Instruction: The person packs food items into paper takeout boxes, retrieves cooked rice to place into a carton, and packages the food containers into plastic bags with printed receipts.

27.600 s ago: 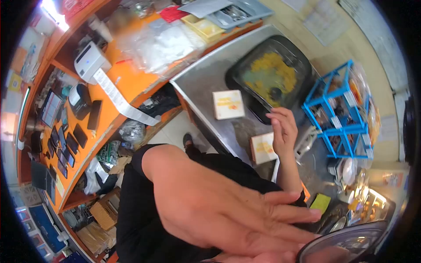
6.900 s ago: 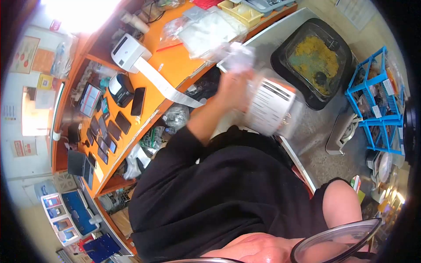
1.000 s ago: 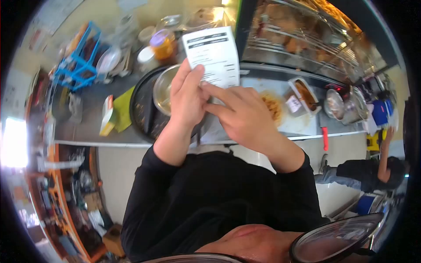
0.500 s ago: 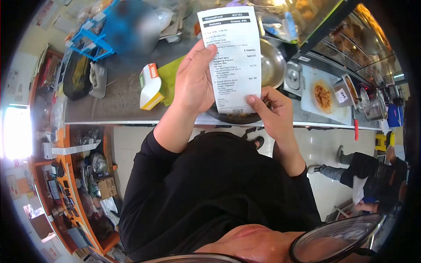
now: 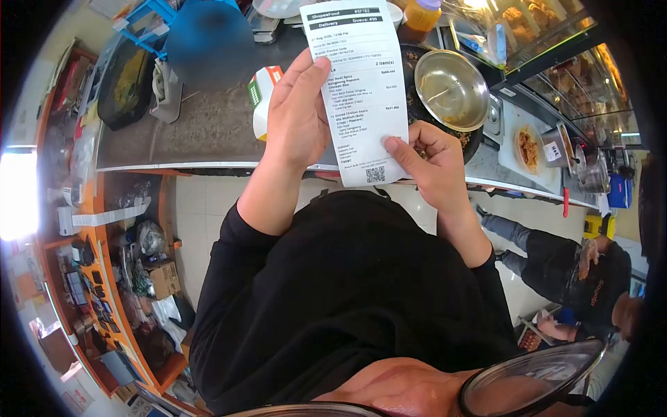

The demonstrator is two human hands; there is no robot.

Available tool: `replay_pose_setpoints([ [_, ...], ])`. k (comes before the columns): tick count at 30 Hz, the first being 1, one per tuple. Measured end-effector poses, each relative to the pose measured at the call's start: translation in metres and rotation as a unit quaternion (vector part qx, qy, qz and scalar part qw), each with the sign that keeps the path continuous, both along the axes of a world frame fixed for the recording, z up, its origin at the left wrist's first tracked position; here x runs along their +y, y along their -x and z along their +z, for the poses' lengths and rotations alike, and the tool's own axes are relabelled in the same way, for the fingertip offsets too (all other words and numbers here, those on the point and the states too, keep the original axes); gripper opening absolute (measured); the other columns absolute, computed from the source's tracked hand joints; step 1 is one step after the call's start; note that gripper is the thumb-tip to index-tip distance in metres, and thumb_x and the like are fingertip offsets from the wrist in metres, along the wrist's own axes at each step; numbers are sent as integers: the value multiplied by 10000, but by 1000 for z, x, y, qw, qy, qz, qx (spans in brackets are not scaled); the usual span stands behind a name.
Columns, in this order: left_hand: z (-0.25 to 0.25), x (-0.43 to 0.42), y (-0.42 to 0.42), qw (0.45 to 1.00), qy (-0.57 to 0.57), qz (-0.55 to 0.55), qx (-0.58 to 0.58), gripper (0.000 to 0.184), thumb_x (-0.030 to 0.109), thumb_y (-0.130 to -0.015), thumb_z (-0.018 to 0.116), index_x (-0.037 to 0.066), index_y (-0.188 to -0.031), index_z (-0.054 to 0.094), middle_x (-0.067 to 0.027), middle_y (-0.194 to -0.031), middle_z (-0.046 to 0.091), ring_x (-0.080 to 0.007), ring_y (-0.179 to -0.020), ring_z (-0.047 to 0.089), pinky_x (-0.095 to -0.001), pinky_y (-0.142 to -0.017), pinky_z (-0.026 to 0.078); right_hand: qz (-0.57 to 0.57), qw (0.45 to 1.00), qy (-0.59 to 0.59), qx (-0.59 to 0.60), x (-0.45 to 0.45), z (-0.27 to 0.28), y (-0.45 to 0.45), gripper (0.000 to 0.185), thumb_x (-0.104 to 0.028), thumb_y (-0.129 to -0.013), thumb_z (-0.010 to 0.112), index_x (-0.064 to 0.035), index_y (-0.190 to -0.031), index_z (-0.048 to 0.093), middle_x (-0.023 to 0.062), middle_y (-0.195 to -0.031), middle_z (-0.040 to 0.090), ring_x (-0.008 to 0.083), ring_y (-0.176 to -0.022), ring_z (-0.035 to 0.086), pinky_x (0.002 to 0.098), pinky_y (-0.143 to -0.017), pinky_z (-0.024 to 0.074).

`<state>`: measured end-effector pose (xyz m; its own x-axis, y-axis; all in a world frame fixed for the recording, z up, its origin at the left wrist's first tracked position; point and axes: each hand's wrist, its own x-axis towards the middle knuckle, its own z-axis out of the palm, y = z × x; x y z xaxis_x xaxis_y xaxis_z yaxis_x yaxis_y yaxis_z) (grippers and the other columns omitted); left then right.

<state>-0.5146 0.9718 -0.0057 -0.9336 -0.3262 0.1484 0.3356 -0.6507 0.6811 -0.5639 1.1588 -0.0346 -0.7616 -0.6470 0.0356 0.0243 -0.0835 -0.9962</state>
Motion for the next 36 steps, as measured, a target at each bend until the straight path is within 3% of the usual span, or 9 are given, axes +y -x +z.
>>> replay_pose_setpoints([
  [10, -34, -4, -5, 966, 239, 17, -94, 277, 126, -954, 517, -40, -1174, 535, -98, -1034, 648, -114, -923, 610, -269, -777, 506, 2, 990, -137, 41, -1, 0, -2, 139, -125, -897, 645, 2, -852, 612, -16, -717, 600, 20, -624, 499, 186, -546, 399],
  [15, -161, -14, -6, 915, 331, -10, -231, 253, 150, -916, 561, -52, -1064, 593, -87, -882, 672, -111, -769, 633, -267, -671, 510, 5, 984, -176, 2, 13, -50, 11, 210, -185, -917, 620, -4, -1023, 626, -20, -803, 601, 33, -728, 509, 193, -662, 413],
  [17, -219, -28, -30, 843, 433, -85, -308, 261, 180, -907, 554, -56, -1003, 607, -100, -807, 666, -139, -640, 636, -283, -555, 502, -12, 974, -225, 35, 21, -52, 2, 237, -199, -924, 609, -23, -1083, 625, -23, -840, 599, 34, -774, 506, 193, -702, 409],
  [19, -220, -32, -52, 764, 416, -132, -474, 274, 216, -917, 546, -41, -986, 609, -107, -757, 657, -162, -530, 614, -293, -456, 480, -13, 970, -239, 34, 36, -69, 3, 243, -193, -918, 616, -42, -1108, 628, -32, -869, 600, 34, -768, 498, 188, -696, 403],
  [21, -256, -45, -83, 802, 305, -49, -512, 267, 228, -912, 554, -26, -975, 612, -108, -771, 658, -158, -521, 617, -289, -425, 491, -10, 966, -257, 22, 48, -78, 2, 243, -189, -915, 617, -41, -1108, 629, -32, -858, 600, 36, -759, 496, 187, -692, 401],
  [27, -264, -57, -107, 806, 141, 155, -553, 287, 227, -918, 542, -42, -1008, 583, -127, -844, 659, -188, -609, 661, -294, -426, 528, -8, 961, -277, -11, 60, -93, -5, 231, -179, -916, 612, -42, -1101, 633, -21, -860, 613, 47, -768, 512, 199, -695, 410],
  [32, -272, -58, -69, 816, 149, 182, -528, 297, 189, -899, 528, -82, -1017, 554, -177, -862, 644, -238, -618, 667, -320, -407, 541, 18, 960, -280, -12, 51, -90, -9, 227, -173, -914, 613, -38, -1096, 631, 0, -885, 634, 59, -786, 535, 212, -714, 431],
  [35, -292, -69, -49, 830, 178, 206, -487, 286, 178, -895, 527, -72, -1034, 546, -200, -896, 645, -259, -688, 674, -366, -503, 558, 25, 960, -279, -14, 50, -85, -8, 228, -172, -915, 612, -36, -1097, 629, 12, -895, 640, 62, -790, 540, 220, -718, 439],
  [36, -284, -75, -46, 797, 305, 193, -483, 348, 195, -878, 565, -54, -1113, 502, -240, -926, 641, -334, -810, 667, -425, -685, 541, 24, 960, -280, -6, 51, -84, -8, 228, -172, -915, 611, -35, -1098, 628, 14, -897, 642, 62, -788, 540, 221, -719, 440],
])
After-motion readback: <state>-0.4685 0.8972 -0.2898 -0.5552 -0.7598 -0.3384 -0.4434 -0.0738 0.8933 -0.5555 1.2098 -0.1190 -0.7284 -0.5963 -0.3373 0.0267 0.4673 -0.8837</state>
